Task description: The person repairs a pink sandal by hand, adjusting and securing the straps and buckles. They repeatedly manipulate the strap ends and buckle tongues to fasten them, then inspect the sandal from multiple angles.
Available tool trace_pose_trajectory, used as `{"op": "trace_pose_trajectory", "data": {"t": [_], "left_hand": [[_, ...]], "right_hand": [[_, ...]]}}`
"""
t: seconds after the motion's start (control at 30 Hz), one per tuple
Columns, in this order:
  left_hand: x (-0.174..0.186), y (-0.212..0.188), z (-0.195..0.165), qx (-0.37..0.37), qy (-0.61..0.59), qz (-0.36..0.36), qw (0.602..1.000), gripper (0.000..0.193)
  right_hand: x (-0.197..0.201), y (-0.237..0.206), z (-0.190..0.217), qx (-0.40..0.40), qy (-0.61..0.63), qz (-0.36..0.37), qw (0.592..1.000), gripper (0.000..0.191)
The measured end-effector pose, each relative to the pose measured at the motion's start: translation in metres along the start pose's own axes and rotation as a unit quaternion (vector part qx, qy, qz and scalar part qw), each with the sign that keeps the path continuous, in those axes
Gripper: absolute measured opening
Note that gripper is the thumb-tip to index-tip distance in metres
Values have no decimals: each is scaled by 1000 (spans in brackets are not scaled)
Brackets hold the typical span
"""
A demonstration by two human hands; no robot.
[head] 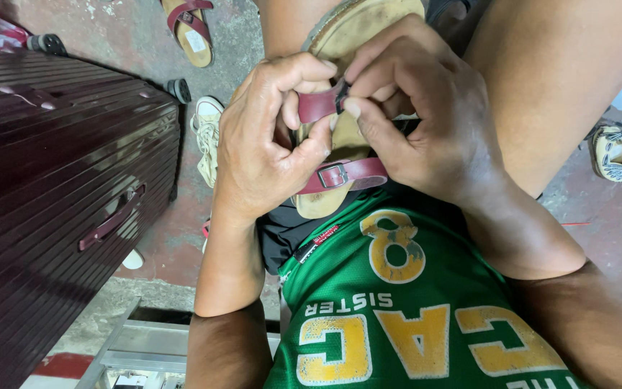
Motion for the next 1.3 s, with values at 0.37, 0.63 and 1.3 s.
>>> {"op": "trace_pose_trajectory", "data": {"t": [0.37, 0.63, 1.3], "left_hand": [[1, 4, 1, -13, 7, 19, 1000, 44], [0, 4, -4, -18, 20, 20, 999, 43], [3, -4, 22, 48, -63, -2, 997, 30]], "right_hand": [[-2, 7, -14, -32, 72, 28, 997, 18], [-8, 1, -15, -8, 0, 25, 1000, 18], [-5, -2, -18, -5, -51, 38, 998, 29]]}}
Point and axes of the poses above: each hand's wrist, its own y-axis towards the middle knuckle, its own x-axis out of the back of the hand, z = x × y, the point moved 10 cm from there along y, towards the middle knuckle, and after that the axes turned 10 degrees about -x, right-handed, at the moved point
